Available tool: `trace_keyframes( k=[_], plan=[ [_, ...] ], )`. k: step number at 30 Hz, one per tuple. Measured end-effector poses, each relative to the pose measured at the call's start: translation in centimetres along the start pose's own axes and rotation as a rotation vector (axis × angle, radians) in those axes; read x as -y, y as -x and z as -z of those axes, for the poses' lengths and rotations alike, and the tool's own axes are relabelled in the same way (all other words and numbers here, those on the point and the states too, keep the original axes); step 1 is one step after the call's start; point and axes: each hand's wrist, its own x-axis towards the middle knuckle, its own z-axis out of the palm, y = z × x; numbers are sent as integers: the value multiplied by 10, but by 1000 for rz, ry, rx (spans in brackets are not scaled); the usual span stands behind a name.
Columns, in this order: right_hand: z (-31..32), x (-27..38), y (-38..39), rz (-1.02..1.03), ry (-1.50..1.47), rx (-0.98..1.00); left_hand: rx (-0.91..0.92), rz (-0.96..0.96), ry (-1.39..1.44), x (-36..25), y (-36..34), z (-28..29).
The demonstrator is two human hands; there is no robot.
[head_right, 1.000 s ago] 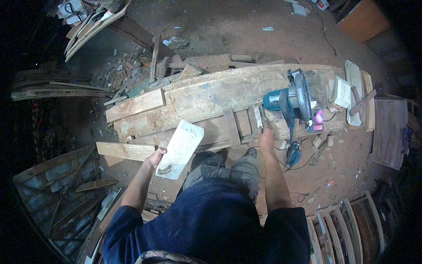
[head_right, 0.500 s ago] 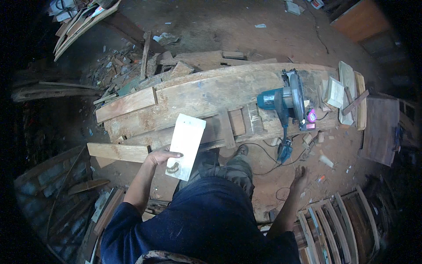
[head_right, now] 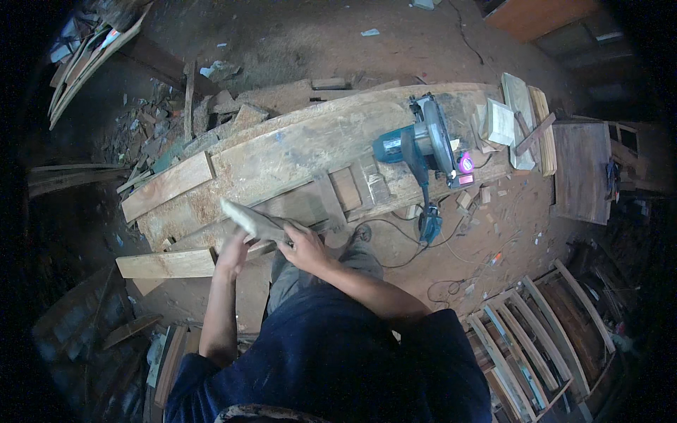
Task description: The person uses a handheld circular saw to cut small rectangular pieces of wood on a workbench. They repeatedly pick up wood pieces, position them against a guide, and cut them into smaller sections. The person handles the wood and the saw with both hands throughout the process.
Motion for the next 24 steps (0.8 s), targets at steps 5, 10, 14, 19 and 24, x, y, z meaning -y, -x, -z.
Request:
trace_keyframes(
  k=[5,10,14,19,24],
  plan=[
    [-23,0,-11,339,462,154,-30,-36,617,-14,45,36],
    [-27,-21,-2,250,405,252,-447,-179,-33,64,9,86],
    [52,-38,-18,14,461,-150,-672,-162,-38,112,-27,107],
    [178,-80,-21,79,895,-687,-563,-245,-217,96,-57,50],
    [242,-136,-30,-203,565,-547,-508,-318,-79,114,-95,-8]
  ],
)
